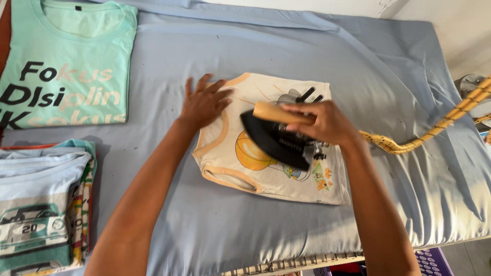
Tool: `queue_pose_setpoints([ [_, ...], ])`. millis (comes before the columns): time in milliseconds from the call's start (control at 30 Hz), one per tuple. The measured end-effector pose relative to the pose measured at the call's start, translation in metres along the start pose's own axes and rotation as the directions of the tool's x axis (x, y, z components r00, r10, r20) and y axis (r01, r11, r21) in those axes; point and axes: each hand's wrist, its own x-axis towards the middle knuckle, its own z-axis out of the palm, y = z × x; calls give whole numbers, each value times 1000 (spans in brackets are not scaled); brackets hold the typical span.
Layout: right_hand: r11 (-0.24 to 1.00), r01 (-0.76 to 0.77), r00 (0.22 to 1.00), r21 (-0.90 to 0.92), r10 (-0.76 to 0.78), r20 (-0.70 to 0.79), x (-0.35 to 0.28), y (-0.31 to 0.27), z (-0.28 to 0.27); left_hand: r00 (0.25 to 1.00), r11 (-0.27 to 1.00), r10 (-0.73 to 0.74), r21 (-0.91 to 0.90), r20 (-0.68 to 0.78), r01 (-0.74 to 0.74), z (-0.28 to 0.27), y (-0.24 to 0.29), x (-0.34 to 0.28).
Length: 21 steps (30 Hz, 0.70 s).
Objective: The person irons a light blue t-shirt on an ironing board, then switches to a white sleeveless shirt with a cartoon graphic. They smooth and fold each garment while ironing, then place the finished items on a nearby stack. The camera remains in a stable overhead position throughout.
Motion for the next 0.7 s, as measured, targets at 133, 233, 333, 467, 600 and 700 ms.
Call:
queue_pose_setpoints([
  [133, 899, -342, 938, -273, 341, -52, -11, -38, 19, 991, 997, -73, 15, 113, 72, -9, -15, 5],
  [233, 827, -444, 895, -344, 394, -207, -11, -61, 31, 989, 994, -105, 1, 103, 106, -11, -13, 5],
  [333, 722, -568, 823, -396, 506, -258, 12, -58, 37, 992, 994, -106, -9, 63, 106, -8, -13, 1],
  [467, 688, -579, 814, -439, 455, -361, 47, -38, 40, 996, 995, -85, -60, -14, 84, -6, -18, -1],
  [600, 899, -272, 935, -342, 164, -313, 56, -20, 22, 979, 983, -119, -155, -165, 93, -7, -21, -3],
  [700, 984, -107, 987, -140, 88, -138, 58, -8, 8, 952, 969, -159, -224, -261, 100, -7, -24, -5],
])
